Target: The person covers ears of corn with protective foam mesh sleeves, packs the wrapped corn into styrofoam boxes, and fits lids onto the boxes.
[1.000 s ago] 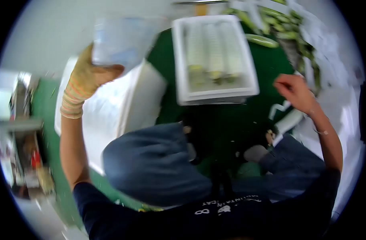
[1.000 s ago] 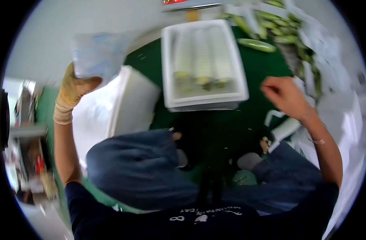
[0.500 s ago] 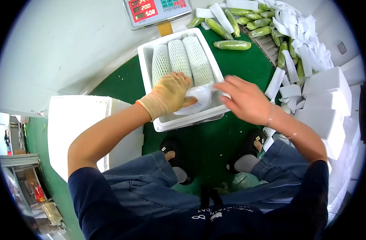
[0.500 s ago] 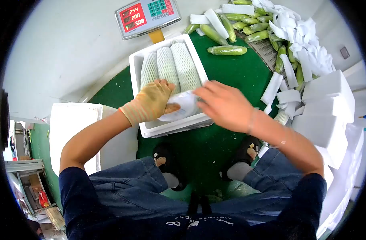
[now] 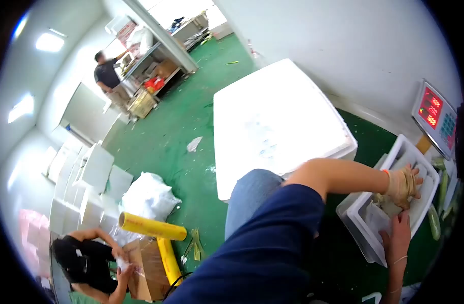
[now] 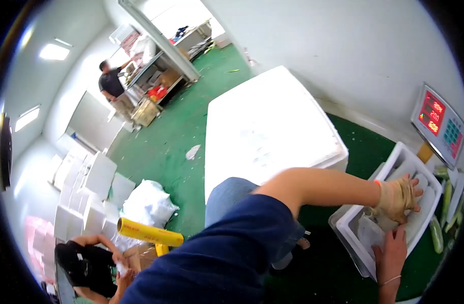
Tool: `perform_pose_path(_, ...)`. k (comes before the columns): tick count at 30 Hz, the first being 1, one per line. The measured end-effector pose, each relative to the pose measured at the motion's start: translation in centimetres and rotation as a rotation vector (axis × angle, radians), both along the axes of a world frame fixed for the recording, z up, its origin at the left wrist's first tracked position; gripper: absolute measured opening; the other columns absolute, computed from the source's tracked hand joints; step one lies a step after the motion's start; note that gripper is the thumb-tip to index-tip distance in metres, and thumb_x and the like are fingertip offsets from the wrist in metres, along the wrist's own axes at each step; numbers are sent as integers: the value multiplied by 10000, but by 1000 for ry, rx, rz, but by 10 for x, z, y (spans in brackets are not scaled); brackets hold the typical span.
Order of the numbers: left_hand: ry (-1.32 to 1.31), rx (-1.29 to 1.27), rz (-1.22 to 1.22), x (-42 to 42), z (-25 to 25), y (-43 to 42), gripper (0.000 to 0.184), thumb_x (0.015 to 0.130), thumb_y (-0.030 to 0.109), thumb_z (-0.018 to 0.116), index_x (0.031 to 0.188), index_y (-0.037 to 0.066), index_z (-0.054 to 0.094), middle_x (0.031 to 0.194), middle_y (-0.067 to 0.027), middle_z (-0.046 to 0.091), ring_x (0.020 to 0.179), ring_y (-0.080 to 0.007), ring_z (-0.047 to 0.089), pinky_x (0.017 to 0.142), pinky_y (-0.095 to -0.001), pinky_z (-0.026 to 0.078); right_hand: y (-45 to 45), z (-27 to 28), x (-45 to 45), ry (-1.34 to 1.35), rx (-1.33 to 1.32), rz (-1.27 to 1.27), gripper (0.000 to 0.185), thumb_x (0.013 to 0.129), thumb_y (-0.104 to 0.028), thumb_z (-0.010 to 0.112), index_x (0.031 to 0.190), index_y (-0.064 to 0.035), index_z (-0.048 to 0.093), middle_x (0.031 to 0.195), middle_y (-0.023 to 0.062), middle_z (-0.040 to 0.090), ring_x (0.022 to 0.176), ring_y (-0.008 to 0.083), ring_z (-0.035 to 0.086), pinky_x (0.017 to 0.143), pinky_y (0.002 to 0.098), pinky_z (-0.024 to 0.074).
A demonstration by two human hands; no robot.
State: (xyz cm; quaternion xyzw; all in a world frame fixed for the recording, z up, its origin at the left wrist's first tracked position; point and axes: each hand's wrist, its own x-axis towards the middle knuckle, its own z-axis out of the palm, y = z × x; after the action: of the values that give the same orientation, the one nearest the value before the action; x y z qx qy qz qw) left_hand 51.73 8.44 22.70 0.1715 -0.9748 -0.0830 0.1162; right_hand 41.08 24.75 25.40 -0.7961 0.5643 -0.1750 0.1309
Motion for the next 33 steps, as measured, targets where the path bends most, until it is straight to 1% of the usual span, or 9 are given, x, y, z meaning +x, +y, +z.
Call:
perform_pose_path(14, -188, 195, 98, -12, -11, -28, 569, 732, 556, 580, 1267, 371, 533, 1361, -24, 459, 1277, -249, 404, 1049, -569, 193, -4, -72, -38, -43, 212, 173, 547, 741, -120, 650, 1238, 1, 455, 1216, 249, 477, 1108, 427, 444, 990, 463, 348)
perform_pose_path(17, 87, 331, 196, 9, -37, -49, 630, 777, 552, 567, 1301, 204, 524, 1379, -54, 469, 1303, -213, 395, 1097, -420, 260, 16, -21, -9, 139, 85, 100, 528, 797, -240, 641, 1235, -8, 462, 1224, 224, 483, 1137, 393, 448, 984, 461, 349)
perform_pose_path(19, 28, 673, 715, 54, 24, -35, 469, 895, 470, 481, 1221, 141, 555, 1182, -129, 596, 1034, -266, 600, 865, -392, 486, 30, 23, -9, 74, -68, -23, 475, 805, -262, 642, 1183, -15, 496, 1182, 205, 491, 1099, 371, 470, 966, 426, 372)
perform_pose_path(22, 812, 350, 645, 114, 0, -29, 350, 930, 319, 459, 957, 31, 655, 752, -127, 645, 700, -267, 614, 618, -359, 480, 15, 10, -79, -141, -179, -464, 551, 778, -266, 647, 1199, 41, 468, 1124, 221, 514, 1050, 351, 513, 914, 410, 417)
perform_pose_path(23, 841, 661, 839, 132, -21, -25, 322, 909, 302, 498, 1007, 40, 659, 799, -155, 661, 711, -273, 618, 627, -353, 480, 7, -13, -106, -174, -213, -575, 625, 747, -306, 671, 1199, 70, 457, 1095, 226, 533, 1018, 334, 540, 874, 414, 438)
perform_pose_path(26, 445, 500, 653, 135, -81, 7, 345, 882, 309, 509, 980, 8, 647, 882, -192, 648, 762, -320, 614, 717, -392, 472, -9, -58, -124, -625, 748, -637, 807, 598, -474, 728, 1082, 140, 532, 1002, 239, 626, 871, 280, 619, 775, 380, 499)
perform_pose_path(28, 568, 695, 699, 124, -73, 53, 396, 921, 338, 479, 1089, 1, 602, 1050, -211, 616, 916, -336, 581, 782, -391, 455, -4, -99, -104, -659, 656, -472, 536, 579, -242, 753, 999, 69, 638, 982, 171, 648, 858, 240, 614, 789, 309, 489)
perform_pose_path(30, 1078, 1832, 613, 121, -91, 67, 639, 962, 521, 370, 1258, -32, 490, 1174, -119, 597, 1045, -267, 560, 922, -341, 432, 2, -80, -85, -619, 572, -709, 383, 549, -155, 704, 863, 61, 666, 810, 169, 654, 769, 265, 618, 700, 328, 492)
perform_pose_path(33, 1171, 1944, 569, 143, -153, 69, 555, 981, 448, 364, 1255, -16, 498, 1200, -138, 580, 1059, -278, 559, 943, -385, 439, 12, -48, -73, -622, 601, -667, 298, 532, -131, 681, 773, 45, 677, 759, 156, 657, 667, 242, 626, 591, 339, 491)
